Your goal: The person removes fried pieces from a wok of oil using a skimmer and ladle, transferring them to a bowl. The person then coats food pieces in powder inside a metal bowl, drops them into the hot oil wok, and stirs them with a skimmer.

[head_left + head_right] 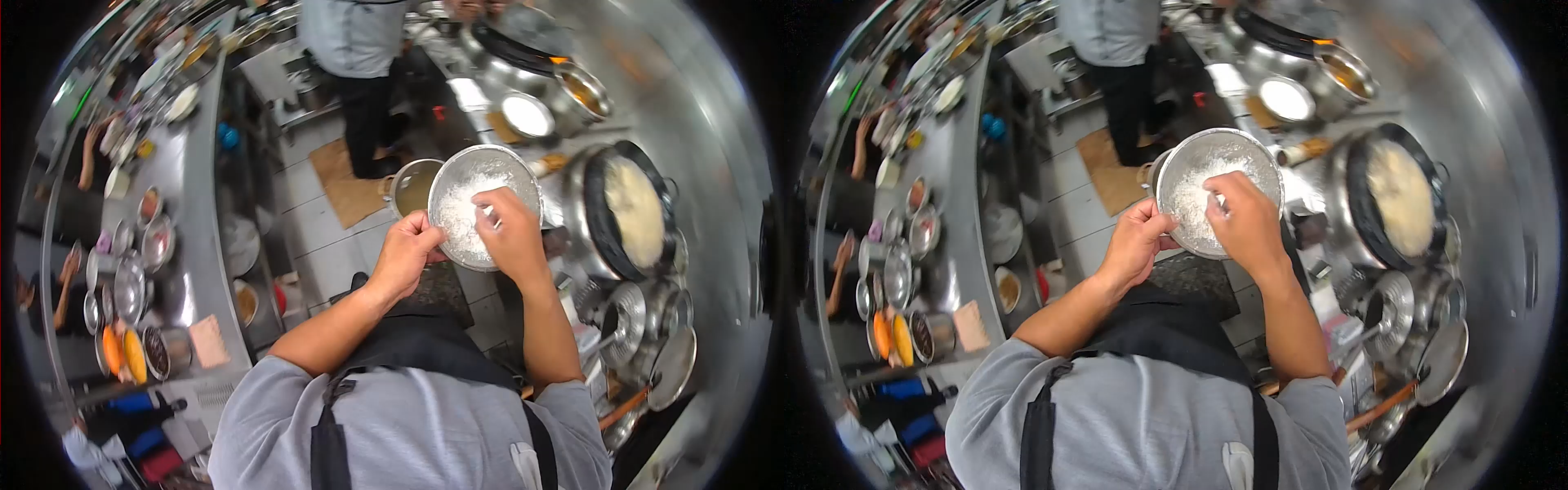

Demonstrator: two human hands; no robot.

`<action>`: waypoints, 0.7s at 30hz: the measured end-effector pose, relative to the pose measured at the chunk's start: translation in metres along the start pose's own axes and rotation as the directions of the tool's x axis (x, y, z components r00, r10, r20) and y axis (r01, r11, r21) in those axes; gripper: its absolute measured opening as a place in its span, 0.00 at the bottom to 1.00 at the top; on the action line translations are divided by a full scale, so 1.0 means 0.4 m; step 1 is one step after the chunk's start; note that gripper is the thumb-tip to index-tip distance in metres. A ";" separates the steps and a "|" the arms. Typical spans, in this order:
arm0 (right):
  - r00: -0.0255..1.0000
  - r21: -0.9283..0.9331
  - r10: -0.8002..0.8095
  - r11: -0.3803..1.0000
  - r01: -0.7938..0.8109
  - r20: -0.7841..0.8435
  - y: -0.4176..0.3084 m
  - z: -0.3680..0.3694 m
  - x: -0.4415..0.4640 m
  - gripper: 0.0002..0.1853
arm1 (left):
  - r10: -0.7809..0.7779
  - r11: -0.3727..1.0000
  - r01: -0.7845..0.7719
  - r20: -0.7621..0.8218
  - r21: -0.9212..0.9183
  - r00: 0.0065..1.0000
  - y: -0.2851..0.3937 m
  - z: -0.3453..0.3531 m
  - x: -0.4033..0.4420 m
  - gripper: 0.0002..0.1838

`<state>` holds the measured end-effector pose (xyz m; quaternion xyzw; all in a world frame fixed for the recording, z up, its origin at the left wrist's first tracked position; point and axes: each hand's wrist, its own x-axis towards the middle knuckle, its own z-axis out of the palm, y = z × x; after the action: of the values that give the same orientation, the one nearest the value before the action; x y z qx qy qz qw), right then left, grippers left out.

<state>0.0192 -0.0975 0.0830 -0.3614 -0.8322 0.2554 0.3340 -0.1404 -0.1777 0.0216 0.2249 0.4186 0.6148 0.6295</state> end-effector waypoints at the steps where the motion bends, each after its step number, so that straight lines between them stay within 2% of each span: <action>1: 1.000 0.080 0.015 0.997 -0.015 -0.006 -0.008 0.036 0.013 0.11 | 0.040 0.999 -0.040 -0.042 0.003 0.998 0.016 -0.037 -0.017 0.04; 4: 0.997 0.363 0.059 0.929 -0.070 0.041 -0.025 0.184 0.044 0.07 | 0.070 0.997 -0.074 -0.228 -0.012 0.971 0.037 -0.164 -0.068 0.08; 5: 0.974 0.450 0.167 0.866 -0.220 0.155 -0.066 0.226 0.056 0.07 | 0.079 0.995 -0.092 -0.289 -0.034 0.954 0.042 -0.214 -0.086 0.09; 7: 0.928 0.585 0.208 0.728 -0.357 0.308 -0.117 0.329 0.092 0.07 | 0.053 0.998 -0.067 -0.405 -0.020 0.913 0.081 -0.304 -0.128 0.08; 8: 0.902 0.718 0.214 0.549 -0.428 0.375 -0.146 0.381 0.120 0.07 | 0.023 0.999 -0.038 -0.464 -0.021 0.885 0.105 -0.349 -0.143 0.08; 9: 0.869 0.799 0.218 0.342 -0.494 0.444 -0.174 0.431 0.143 0.07 | -0.015 1.000 -0.001 -0.516 -0.031 0.856 0.126 -0.394 -0.155 0.07; 10: 0.831 0.832 0.217 0.118 -0.543 0.512 -0.201 0.474 0.161 0.07 | -0.021 0.996 -0.031 -0.533 -0.087 0.846 0.108 -0.481 -0.160 0.02; 13: 0.770 0.790 0.174 -0.129 -0.600 0.613 -0.270 0.572 0.225 0.06 | 0.071 0.960 -0.237 -0.691 -0.148 0.719 0.200 -0.631 -0.165 0.02; 14: 0.757 0.768 0.135 -0.139 -0.625 0.640 -0.277 0.593 0.241 0.06 | 0.105 0.947 -0.293 -0.730 -0.135 0.676 0.236 -0.691 -0.164 0.04; 17: 0.754 0.769 0.149 -0.104 -0.631 0.639 -0.315 0.617 0.284 0.06 | 0.198 0.894 -0.442 -0.826 -0.068 0.527 0.318 -0.900 -0.141 0.07; 20: 0.790 0.805 0.155 -0.090 -0.586 0.593 -0.339 0.609 0.309 0.07 | 0.286 0.778 -0.628 -0.884 -0.011 0.370 0.403 -1.001 -0.108 0.09; 21: 0.804 0.821 0.166 -0.089 -0.564 0.571 -0.343 0.603 0.313 0.07 | 0.264 0.767 -0.640 -0.894 -0.033 0.362 0.412 -1.001 -0.101 0.11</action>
<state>-0.2830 -0.1286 0.0649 -0.2033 -0.3224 0.8826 0.2753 -0.5546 -0.2855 -0.0565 -0.1233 0.4625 0.8613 0.1705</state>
